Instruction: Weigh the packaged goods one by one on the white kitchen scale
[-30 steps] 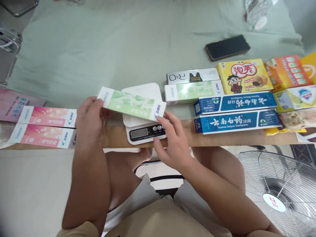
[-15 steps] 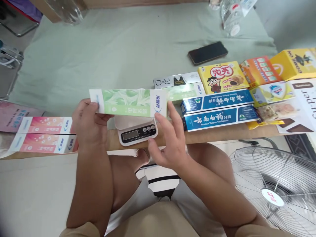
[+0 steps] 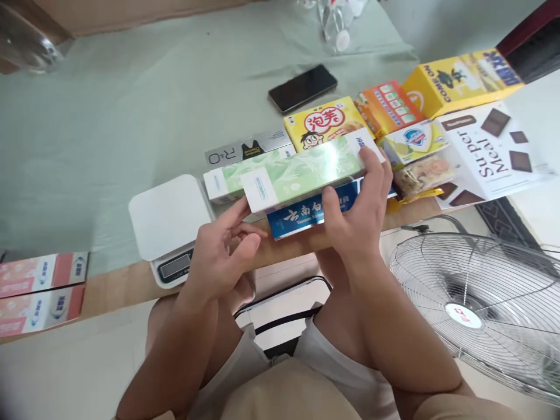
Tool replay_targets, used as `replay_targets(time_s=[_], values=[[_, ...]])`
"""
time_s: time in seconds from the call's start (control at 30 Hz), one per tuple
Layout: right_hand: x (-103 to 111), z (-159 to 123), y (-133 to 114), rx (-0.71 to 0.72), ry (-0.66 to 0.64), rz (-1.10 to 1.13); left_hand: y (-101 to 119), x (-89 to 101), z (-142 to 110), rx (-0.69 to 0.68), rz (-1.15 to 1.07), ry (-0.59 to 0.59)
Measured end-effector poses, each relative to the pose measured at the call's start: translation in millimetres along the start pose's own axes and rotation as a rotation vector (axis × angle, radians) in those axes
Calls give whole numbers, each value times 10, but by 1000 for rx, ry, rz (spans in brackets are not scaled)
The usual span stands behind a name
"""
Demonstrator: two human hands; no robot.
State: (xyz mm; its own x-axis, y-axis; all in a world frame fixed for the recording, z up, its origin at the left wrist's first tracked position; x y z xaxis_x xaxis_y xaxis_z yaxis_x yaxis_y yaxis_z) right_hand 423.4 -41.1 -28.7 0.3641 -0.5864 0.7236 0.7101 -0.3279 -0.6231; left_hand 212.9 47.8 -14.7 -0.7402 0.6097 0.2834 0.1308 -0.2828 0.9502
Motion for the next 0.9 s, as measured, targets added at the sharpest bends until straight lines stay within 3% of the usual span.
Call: replay_targets(time_s=[0.1,0.3,0.4,0.57,0.9], values=[[181,74,111,-115,153,-42,-9,-181,94,24,70,-47],[224,143,226,-196,112,-161,-1,-289,206,33,302,-56],[297,114,251,-209,131,-166,-35,-283,195,56,333,-30],[250,93,280,-213,50,-142,-57,-253,170,73,417,2],[160,93,177,-150,38,-130,-98,-339,111,5,290,-112]])
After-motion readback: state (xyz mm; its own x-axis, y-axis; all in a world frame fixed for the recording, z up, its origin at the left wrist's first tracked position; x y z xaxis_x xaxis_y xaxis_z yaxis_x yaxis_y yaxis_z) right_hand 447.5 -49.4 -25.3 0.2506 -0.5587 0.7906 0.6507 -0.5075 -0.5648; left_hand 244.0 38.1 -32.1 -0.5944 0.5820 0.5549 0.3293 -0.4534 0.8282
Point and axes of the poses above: each hand's wrist, its own z-axis towards the middle knuckle, its own x-axis out of the back of the hand, y = z × x, the point moved 8 cm from there along z, towards the middle knuckle, and after that the axes turned 13 degrees about -x, right-handed, at the moved point
